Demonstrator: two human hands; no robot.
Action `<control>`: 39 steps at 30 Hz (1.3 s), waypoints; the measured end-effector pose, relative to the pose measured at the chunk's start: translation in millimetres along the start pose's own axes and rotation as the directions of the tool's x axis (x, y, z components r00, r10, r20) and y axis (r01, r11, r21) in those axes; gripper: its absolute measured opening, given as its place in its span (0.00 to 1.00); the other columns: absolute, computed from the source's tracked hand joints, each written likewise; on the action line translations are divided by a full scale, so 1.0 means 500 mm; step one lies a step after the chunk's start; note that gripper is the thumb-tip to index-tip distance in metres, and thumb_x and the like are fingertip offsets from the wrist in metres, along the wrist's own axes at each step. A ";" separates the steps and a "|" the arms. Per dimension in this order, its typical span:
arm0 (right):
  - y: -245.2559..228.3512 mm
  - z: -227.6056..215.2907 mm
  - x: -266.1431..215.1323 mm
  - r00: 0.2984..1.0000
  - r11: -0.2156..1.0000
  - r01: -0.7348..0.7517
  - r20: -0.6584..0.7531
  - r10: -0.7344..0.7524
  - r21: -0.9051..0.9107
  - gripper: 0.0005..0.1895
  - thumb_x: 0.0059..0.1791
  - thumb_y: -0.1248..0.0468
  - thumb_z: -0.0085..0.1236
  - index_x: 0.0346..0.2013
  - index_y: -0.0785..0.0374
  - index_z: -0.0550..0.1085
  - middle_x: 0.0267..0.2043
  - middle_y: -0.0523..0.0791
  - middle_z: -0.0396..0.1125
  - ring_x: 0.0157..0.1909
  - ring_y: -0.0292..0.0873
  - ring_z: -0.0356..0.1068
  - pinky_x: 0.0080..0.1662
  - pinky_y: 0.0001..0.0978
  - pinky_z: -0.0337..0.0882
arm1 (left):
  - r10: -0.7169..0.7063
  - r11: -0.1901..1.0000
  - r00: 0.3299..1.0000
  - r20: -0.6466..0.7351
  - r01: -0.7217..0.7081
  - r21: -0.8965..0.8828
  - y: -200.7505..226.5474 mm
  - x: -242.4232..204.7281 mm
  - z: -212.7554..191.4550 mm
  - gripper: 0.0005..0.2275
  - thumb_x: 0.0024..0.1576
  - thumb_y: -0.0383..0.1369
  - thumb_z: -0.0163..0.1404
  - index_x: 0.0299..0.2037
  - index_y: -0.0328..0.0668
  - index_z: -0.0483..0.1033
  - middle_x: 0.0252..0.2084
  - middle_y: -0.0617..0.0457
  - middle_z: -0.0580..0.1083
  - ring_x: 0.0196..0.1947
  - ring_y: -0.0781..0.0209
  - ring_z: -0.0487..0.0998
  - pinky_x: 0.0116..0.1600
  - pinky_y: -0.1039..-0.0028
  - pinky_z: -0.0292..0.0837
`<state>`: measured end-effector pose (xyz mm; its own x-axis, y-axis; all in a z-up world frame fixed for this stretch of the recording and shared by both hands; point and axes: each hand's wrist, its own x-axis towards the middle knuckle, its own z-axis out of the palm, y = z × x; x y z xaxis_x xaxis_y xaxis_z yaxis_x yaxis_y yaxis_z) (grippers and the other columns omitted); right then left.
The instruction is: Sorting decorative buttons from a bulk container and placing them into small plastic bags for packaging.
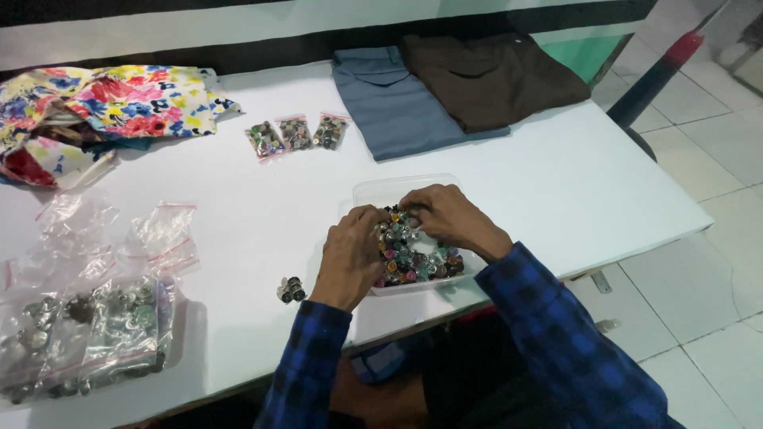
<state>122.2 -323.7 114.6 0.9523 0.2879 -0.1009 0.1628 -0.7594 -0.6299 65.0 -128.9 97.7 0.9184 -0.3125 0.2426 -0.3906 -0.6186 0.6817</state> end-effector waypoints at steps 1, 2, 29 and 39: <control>0.013 0.005 0.007 1.000 1.000 -0.002 -0.002 0.002 0.001 0.16 0.51 0.72 0.47 0.49 0.64 0.80 0.38 0.57 0.76 0.45 0.59 0.77 0.52 0.50 0.74 | 0.002 1.000 1.000 0.002 -0.002 0.000 -0.013 0.010 0.018 0.19 0.55 0.19 0.45 0.54 0.48 0.73 0.54 0.46 0.73 0.53 0.42 0.77 0.54 0.59 0.69; 0.026 0.009 0.014 1.000 0.997 -0.005 -0.015 0.003 -0.074 0.15 0.51 0.72 0.48 0.47 0.62 0.81 0.38 0.55 0.77 0.45 0.58 0.77 0.52 0.48 0.74 | 0.006 0.997 0.999 -0.036 -0.003 0.081 -0.027 0.020 0.036 0.17 0.56 0.19 0.45 0.54 0.47 0.73 0.53 0.46 0.73 0.52 0.44 0.78 0.53 0.60 0.70; -0.021 -0.015 -0.011 0.997 0.985 0.079 -0.018 -0.077 0.156 0.08 0.44 0.66 0.62 0.37 0.58 0.82 0.30 0.48 0.77 0.36 0.47 0.77 0.46 0.42 0.76 | 0.052 0.964 0.997 -0.055 -0.035 0.265 -0.041 0.026 0.069 0.13 0.61 0.34 0.51 0.56 0.50 0.69 0.41 0.54 0.78 0.45 0.56 0.80 0.53 0.67 0.66; -0.042 -0.032 -0.023 0.999 0.983 0.041 0.027 -0.047 0.178 0.10 0.50 0.72 0.50 0.40 0.67 0.79 0.35 0.55 0.76 0.41 0.49 0.78 0.46 0.42 0.80 | 0.162 0.950 0.970 -0.184 -0.103 0.293 -0.079 0.028 0.104 0.08 0.59 0.30 0.54 0.47 0.53 0.76 0.31 0.61 0.81 0.39 0.60 0.81 0.50 0.70 0.65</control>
<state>111.8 -320.2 141.2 0.9364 0.3385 -0.0922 0.1532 -0.6309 -0.7606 89.9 -146.2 38.1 0.8386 -0.2710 0.4725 -0.4847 -0.7671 0.4202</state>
